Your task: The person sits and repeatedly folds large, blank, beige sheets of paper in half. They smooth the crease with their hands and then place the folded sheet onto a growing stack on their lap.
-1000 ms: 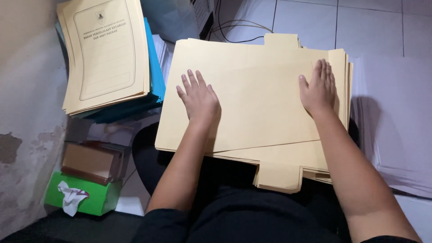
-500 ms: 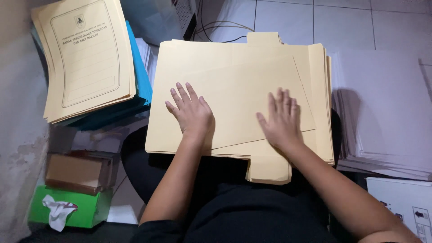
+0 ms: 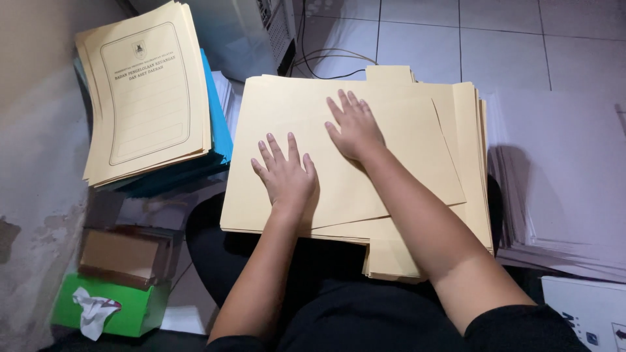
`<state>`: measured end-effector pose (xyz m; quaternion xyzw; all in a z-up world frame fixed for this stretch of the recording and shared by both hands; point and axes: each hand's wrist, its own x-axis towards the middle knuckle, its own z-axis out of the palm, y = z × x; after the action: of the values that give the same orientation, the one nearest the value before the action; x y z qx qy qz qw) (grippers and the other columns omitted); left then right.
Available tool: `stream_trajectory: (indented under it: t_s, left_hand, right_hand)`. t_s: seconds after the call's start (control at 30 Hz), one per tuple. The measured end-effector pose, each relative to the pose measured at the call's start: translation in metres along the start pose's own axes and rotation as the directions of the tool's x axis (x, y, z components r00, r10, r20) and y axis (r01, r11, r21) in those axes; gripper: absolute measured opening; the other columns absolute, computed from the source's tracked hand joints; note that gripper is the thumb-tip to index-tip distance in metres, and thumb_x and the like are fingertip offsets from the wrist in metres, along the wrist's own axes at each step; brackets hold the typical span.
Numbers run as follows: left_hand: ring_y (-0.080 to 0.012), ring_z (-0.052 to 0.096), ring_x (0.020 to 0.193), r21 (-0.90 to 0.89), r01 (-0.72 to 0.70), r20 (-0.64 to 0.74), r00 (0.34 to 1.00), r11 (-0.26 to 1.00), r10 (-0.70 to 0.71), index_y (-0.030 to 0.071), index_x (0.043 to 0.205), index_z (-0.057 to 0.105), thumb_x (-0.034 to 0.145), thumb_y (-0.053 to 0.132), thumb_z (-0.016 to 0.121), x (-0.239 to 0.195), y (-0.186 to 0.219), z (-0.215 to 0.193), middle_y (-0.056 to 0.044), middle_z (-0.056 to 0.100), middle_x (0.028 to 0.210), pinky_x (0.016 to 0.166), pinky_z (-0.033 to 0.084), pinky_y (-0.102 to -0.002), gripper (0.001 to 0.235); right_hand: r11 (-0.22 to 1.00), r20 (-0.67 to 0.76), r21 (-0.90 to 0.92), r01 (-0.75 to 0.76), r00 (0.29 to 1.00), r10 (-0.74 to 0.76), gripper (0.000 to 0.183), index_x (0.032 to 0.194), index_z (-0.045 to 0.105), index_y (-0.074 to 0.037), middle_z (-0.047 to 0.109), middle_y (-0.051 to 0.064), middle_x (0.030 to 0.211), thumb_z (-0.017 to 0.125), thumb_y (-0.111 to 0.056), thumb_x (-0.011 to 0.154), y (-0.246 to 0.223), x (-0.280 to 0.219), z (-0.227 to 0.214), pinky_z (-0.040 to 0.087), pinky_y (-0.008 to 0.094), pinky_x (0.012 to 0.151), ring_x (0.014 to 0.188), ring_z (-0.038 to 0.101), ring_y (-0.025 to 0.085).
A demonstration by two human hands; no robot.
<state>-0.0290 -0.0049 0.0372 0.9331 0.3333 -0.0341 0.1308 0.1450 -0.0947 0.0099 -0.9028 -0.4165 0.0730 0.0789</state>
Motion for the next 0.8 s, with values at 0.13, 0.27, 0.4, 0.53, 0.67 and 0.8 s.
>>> stream_trajectory:
  t_s: [0.13,0.27,0.4,0.53,0.67,0.8]
  left_hand:
    - [-0.0459,0.002,0.157,0.021,0.004,0.042,0.999,1.000,-0.005,0.018,0.165,0.022,0.105,0.048,0.022,0.002,0.001,-0.002,-0.025,0.010,0.170,0.118,0.000,-0.071,0.067]
    - [-0.0454,-0.002,0.157,0.065,-0.017,0.059,0.998,0.998,0.014,0.016,0.165,0.018,0.104,0.054,0.019,0.026,0.001,0.012,-0.025,0.006,0.170,0.118,-0.003,-0.071,0.072]
    - [-0.0436,-0.004,0.158,0.074,-0.030,0.026,0.999,0.997,0.028,0.015,0.165,0.017,0.104,0.057,0.019,0.070,0.002,0.023,-0.025,0.005,0.171,0.118,-0.007,-0.069,0.075]
    - [-0.0417,-0.003,0.158,0.059,-0.003,0.000,1.000,0.998,0.003,0.008,0.165,0.019,0.105,0.058,0.020,0.108,0.008,0.026,-0.025,0.006,0.171,0.122,-0.009,-0.064,0.078]
    - [-0.0396,0.001,0.159,0.055,-0.102,-0.045,0.993,0.993,0.105,0.008,0.163,0.025,0.109,0.041,0.019,0.103,0.015,0.014,-0.025,0.014,0.170,0.122,-0.008,-0.064,0.064]
    - [-0.0282,0.050,0.117,0.001,-0.410,-0.438,0.820,0.912,0.369,0.011,0.103,0.057,0.102,0.025,0.036,0.109,-0.012,0.048,-0.011,0.055,0.113,0.102,0.038,-0.046,0.025]
  right_hand:
    - [0.968,-0.070,0.009,-0.249,0.966,0.249,0.066,0.164,0.033,-0.020,0.025,0.012,0.171,0.030,-0.054,0.107,0.054,-0.023,-0.019,0.015,0.047,0.128,0.158,0.021,0.028]
    - [0.931,-0.040,-0.007,-0.365,0.930,0.364,0.075,0.165,0.024,-0.006,0.017,0.018,0.172,0.026,-0.055,0.107,0.113,-0.064,-0.017,0.010,0.047,0.130,0.160,0.013,0.032]
    - [0.929,-0.034,-0.075,-0.362,0.932,0.361,0.075,0.164,0.022,-0.003,0.018,0.019,0.172,0.026,-0.053,0.107,0.115,-0.127,-0.009,0.011,0.045,0.130,0.160,0.014,0.032]
    - [0.916,-0.028,-0.124,-0.382,0.924,0.382,0.076,0.162,0.023,0.000,0.020,0.022,0.171,0.024,-0.052,0.107,0.095,-0.192,0.002,0.012,0.044,0.129,0.159,0.016,0.034]
    - [0.884,-0.132,-0.169,-0.435,0.899,0.417,0.076,0.158,0.034,0.003,0.032,0.024,0.166,0.031,-0.051,0.106,0.079,-0.238,0.022,0.022,0.043,0.127,0.156,0.028,0.036]
    - [0.869,-0.237,-0.233,-0.437,0.892,0.385,0.072,0.150,0.047,0.004,0.048,0.023,0.153,0.040,-0.052,0.105,0.081,-0.245,0.023,0.040,0.040,0.117,0.144,0.047,0.034]
